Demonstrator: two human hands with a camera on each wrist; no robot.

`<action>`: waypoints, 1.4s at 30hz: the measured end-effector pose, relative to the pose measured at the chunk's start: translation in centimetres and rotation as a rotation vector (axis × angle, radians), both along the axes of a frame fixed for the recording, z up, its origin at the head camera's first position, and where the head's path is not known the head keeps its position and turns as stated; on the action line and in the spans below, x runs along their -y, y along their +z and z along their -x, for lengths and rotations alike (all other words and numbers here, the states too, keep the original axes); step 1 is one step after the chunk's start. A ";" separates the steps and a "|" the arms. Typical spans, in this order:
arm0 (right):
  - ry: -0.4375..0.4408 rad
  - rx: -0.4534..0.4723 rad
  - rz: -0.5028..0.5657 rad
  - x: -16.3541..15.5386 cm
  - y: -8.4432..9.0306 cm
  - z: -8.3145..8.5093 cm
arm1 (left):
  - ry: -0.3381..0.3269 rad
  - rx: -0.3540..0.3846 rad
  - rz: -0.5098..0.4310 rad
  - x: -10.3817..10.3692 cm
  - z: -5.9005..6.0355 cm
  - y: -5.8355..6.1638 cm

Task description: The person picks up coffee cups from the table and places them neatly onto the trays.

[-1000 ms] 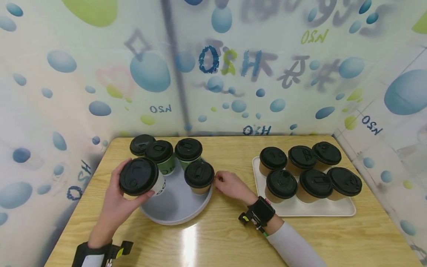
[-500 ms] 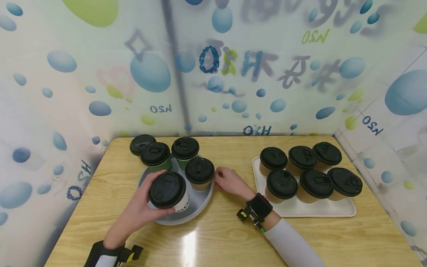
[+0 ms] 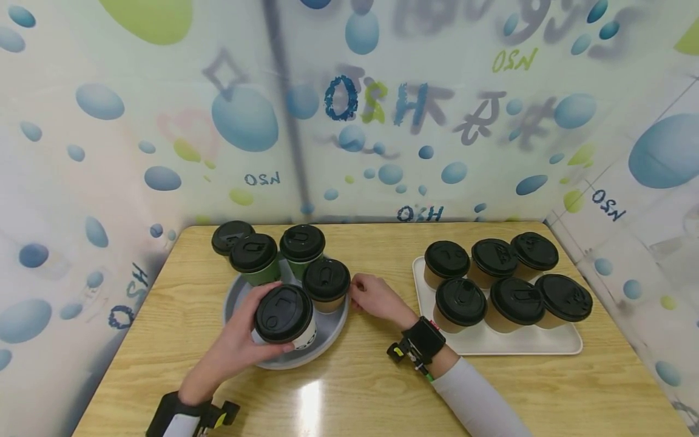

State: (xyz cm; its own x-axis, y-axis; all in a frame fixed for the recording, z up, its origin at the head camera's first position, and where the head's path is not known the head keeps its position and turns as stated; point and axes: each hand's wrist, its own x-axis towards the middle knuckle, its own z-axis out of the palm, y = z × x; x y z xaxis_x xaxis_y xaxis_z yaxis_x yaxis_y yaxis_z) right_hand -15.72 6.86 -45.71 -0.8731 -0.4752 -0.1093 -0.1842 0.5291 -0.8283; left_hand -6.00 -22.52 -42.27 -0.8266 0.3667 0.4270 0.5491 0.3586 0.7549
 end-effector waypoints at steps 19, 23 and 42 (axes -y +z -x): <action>0.010 -0.011 0.004 0.0 0.1 -0.2 | 0.024 0.024 0.116 -0.6 0.3 -2.2; 0.006 -0.010 0.000 0.0 0.0 -0.1 | -0.044 0.048 0.086 0.5 0.2 -1.5; 0.004 -0.016 0.013 0.1 0.2 -0.7 | 0.426 0.195 0.094 12.7 9.0 1.6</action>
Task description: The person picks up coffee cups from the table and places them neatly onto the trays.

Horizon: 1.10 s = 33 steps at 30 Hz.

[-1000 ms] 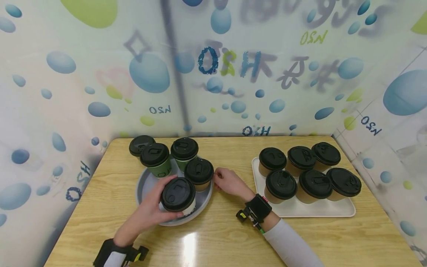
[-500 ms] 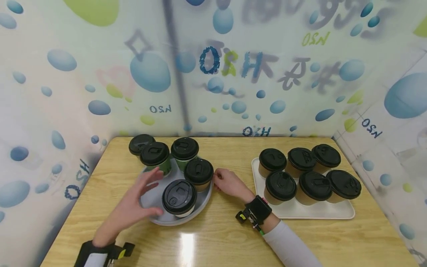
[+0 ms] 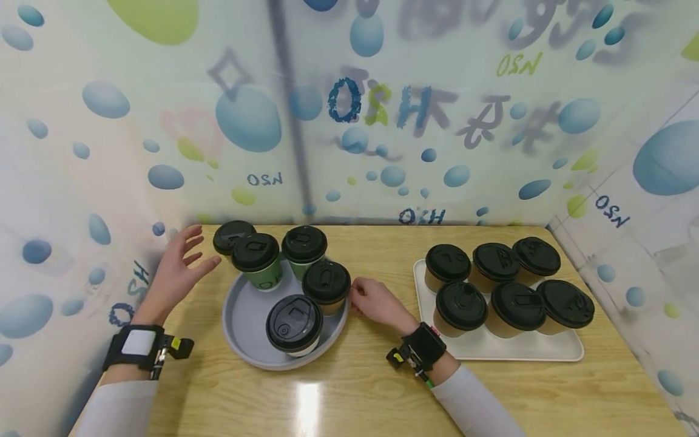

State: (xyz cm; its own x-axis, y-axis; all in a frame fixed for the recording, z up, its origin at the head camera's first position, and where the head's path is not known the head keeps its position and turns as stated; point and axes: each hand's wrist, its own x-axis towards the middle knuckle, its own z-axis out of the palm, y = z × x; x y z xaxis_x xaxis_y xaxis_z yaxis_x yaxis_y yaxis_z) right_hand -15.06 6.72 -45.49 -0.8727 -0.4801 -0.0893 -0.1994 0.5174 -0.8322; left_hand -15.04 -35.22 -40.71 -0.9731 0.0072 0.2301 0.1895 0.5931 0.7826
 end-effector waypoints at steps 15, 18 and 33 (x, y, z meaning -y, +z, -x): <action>-0.006 -0.003 -0.001 0.0 -0.2 0.1 | -0.123 0.268 -0.110 0.6 5.2 -3.6; -0.007 -0.004 -0.005 0.1 -0.2 0.1 | -0.124 0.248 -0.130 0.2 5.6 -4.2; -0.020 0.015 0.005 0.2 -0.1 0.0 | -0.005 0.085 -0.112 0.1 3.5 -3.6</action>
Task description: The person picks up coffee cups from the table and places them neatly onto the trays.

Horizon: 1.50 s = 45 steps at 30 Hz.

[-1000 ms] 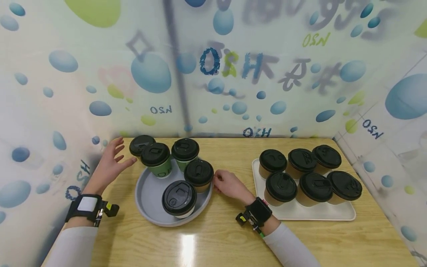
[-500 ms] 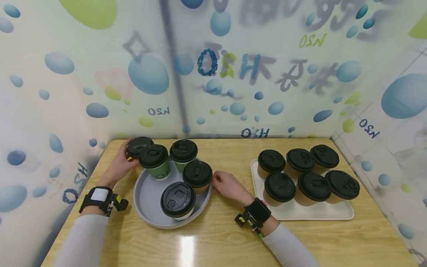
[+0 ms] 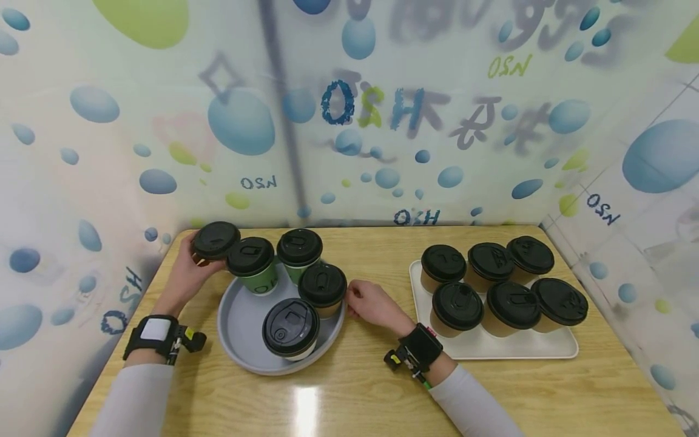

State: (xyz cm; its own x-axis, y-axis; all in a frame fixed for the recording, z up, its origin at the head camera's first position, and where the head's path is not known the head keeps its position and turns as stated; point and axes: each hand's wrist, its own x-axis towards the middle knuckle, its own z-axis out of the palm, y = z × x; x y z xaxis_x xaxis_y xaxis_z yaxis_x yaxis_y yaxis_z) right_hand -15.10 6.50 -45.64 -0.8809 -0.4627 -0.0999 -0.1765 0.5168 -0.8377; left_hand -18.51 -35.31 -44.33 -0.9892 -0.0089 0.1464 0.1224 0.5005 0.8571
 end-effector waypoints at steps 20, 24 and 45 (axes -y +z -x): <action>0.011 -0.003 0.002 -0.2 -0.2 0.1 | 0.164 -0.223 -0.164 -1.1 -9.3 5.0; 0.007 -0.006 0.005 -0.3 -0.3 0.1 | 0.124 -0.259 -0.266 -1.7 -10.5 5.3; 0.018 -0.026 -0.003 -0.1 -0.3 0.0 | -0.275 -0.233 -0.184 -4.3 -13.5 2.1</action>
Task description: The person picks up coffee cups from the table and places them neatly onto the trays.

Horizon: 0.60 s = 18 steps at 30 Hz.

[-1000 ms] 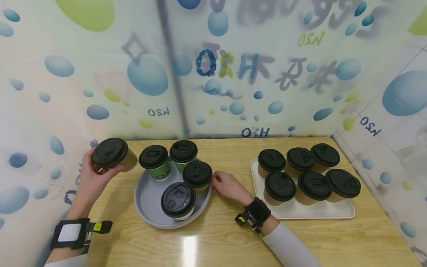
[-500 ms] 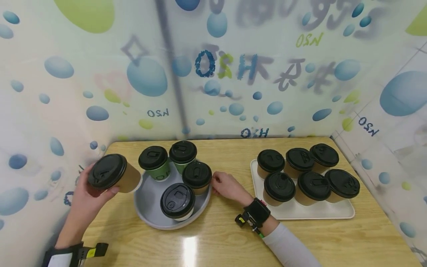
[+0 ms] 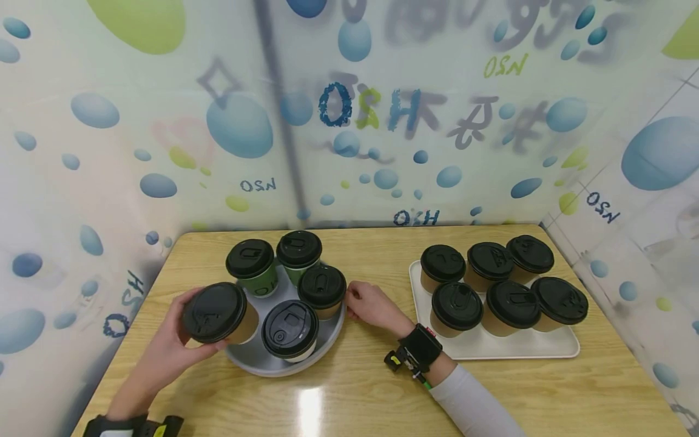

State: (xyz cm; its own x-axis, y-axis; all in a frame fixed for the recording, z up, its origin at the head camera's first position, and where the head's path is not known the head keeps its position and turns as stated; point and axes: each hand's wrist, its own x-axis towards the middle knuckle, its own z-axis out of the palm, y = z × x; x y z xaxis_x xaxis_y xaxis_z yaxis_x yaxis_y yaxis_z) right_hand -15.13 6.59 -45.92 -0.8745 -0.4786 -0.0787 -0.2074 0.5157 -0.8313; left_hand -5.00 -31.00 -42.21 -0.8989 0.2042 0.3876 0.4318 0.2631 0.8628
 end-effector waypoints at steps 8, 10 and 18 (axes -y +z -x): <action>0.002 0.011 0.009 0.0 -0.1 0.1 | 0.095 0.039 0.231 -0.3 0.4 -1.2; 0.000 0.014 0.007 0.0 0.0 0.1 | 0.101 0.053 0.244 -0.3 0.4 -1.3; -0.009 0.016 0.002 -0.2 -0.2 0.0 | 0.102 0.113 0.262 -0.4 0.6 -1.7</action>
State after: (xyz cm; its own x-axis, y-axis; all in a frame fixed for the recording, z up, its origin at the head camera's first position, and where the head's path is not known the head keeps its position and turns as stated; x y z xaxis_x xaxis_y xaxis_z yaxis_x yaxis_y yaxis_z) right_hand -15.16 6.82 -46.12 -0.8775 -0.4707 -0.0920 -0.1893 0.5161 -0.8353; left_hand -5.62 -30.58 -43.90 -0.9545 0.1899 0.2297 0.2963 0.5201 0.8011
